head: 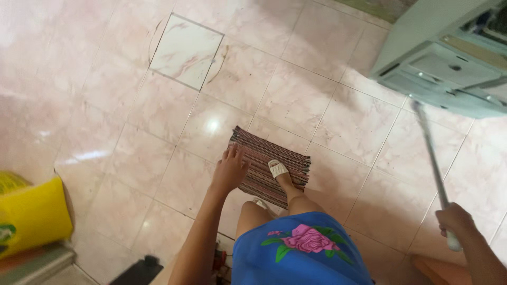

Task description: The person sweeps a tiled floor using a broom, moving around various items such as a mat, a black bag, and large yellow sacks. They sweep debris into a pile and navigate around furniture and storage items.

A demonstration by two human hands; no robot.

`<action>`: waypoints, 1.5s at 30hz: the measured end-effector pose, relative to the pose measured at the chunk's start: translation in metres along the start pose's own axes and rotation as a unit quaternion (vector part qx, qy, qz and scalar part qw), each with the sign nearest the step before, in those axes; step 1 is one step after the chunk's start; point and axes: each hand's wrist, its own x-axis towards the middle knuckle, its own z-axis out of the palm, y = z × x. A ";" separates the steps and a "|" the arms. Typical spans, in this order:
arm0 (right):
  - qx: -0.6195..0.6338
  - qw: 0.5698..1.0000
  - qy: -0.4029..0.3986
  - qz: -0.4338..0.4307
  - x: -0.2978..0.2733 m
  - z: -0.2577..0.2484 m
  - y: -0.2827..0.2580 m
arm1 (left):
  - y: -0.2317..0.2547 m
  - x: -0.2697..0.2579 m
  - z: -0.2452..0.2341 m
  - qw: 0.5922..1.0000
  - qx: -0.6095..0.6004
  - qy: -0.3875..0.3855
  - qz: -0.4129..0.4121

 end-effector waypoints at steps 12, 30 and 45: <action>-0.014 0.982 -0.167 -0.085 -0.015 0.187 -0.080 | -0.059 -0.030 -0.039 0.994 0.039 -0.077 -0.063; 0.020 0.987 -0.157 -0.028 -0.128 0.156 -0.186 | -0.184 0.062 -0.091 0.995 -0.025 -0.098 -0.002; -0.107 0.975 -0.130 -0.147 -0.063 0.286 -0.396 | -0.202 0.095 -0.115 0.996 -0.049 -0.078 0.013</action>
